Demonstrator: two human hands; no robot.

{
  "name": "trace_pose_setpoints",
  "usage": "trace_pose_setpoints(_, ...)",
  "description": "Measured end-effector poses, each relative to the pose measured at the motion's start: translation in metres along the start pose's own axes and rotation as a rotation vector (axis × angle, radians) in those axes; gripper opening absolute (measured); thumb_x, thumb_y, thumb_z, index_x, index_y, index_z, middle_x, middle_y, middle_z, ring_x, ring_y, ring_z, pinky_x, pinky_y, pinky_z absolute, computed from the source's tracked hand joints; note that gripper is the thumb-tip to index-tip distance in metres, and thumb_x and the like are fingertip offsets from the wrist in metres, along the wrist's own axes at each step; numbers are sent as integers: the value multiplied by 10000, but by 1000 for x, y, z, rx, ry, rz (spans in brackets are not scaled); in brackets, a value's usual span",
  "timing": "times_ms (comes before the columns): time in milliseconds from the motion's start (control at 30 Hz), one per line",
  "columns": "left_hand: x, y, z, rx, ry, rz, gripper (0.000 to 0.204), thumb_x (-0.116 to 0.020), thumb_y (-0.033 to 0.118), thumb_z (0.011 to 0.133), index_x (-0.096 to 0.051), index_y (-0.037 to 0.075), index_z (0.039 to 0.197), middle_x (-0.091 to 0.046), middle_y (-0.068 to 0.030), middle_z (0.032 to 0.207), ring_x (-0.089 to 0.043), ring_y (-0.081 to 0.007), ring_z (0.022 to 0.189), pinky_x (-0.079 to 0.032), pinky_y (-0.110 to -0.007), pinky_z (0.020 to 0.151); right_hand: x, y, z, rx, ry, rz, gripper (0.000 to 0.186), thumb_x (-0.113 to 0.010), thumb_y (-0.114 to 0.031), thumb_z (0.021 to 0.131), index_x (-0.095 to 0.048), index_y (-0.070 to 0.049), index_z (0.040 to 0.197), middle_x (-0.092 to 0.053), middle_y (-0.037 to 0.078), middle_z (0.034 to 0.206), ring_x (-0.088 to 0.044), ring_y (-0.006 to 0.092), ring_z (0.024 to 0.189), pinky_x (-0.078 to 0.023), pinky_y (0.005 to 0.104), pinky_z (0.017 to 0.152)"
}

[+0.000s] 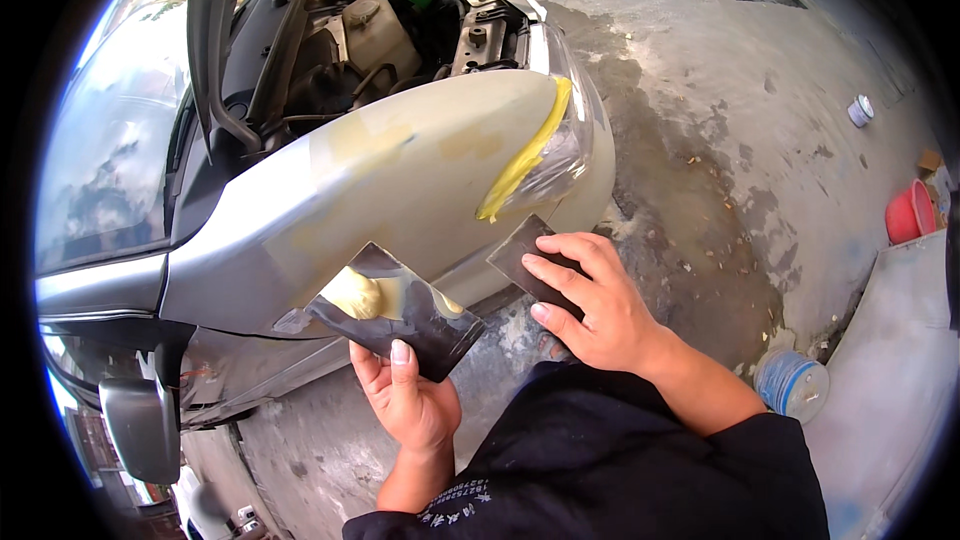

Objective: The person applies body filler to the front fender and wheel arch of a silver car using a metal spreader. They repeatedly scoop filler from a palette and smooth it onto the vehicle's surface, working on both the upper panel and the area around the tire.

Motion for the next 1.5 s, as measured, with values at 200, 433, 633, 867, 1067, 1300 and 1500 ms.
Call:
trace_pose_setpoints(200,-8,-5,-13,-35,37,3,459,-478,-24,938,-398,35,1386,-517,-106,1340,-498,-227,1234,-376,-415,1071,-1,3,-4,45,-66,37,423,-700,-177,792,-617,-52,1188,-527,126,1252,-485,352,1121,-407,447,961)
trace_pose_setpoints(433,-16,-13,-27,-35,96,33,485,-485,-46,916,-397,36,1386,-543,-100,1306,-516,-215,1207,-383,-406,1059,-1,6,-7,78,-109,41,429,-714,-162,779,-627,-61,1186,-522,135,1264,-484,368,1129,-417,459,962)
trace_pose_setpoints(633,-12,-16,-29,-28,15,79,494,-471,-57,899,-419,44,1380,-542,-103,1307,-516,-222,1211,-386,-401,1059,-10,-16,0,94,-135,69,424,-720,-159,762,-645,-82,1172,-530,122,1259,-479,374,1136,-416,462,972)
trace_pose_setpoints(867,40,-4,-8,-44,-110,120,525,-497,-54,909,-372,41,1410,-542,-127,1303,-541,-224,1170,-400,-403,1042,-55,-8,-22,-9,-219,155,412,-689,-171,795,-627,-67,1189,-539,114,1262,-480,339,1134,-410,429,969)
trace_pose_setpoints(1067,105,8,25,109,-305,200,564,-510,-52,895,-346,22,1430,-542,-120,1300,-524,-223,1198,-375,-389,1050,-97,-42,-37,-212,110,292,386,-659,-159,840,-612,-34,1202,-533,146,1280,-515,319,1136,-407,418,988)
trace_pose_setpoints(1300,134,23,38,350,-513,82,614,-496,-77,863,-317,9,1444,-502,-135,1348,-510,-228,1222,-376,-375,1056,-157,-121,-28,-84,264,-180,456,-724,-162,726,-633,-72,1164,-529,105,1254,-485,360,1104,-420,449,908)
trace_pose_setpoints(1500,140,32,32,273,-760,189,637,-456,-106,860,-269,-16,1462,-466,-156,1376,-476,-236,1255,-352,-387,1076,-174,-131,-48,-140,234,-196,453,-712,-146,736,-625,-71,1174,-534,93,1244,-486,350,1092,-417,451,912)
Point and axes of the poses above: each hand's wrist, its own z-axis towards the middle knuckle, its own x-axis out of the back of the hand, y = z × x, the point moved 4 cm from there along z, towards the middle knuckle
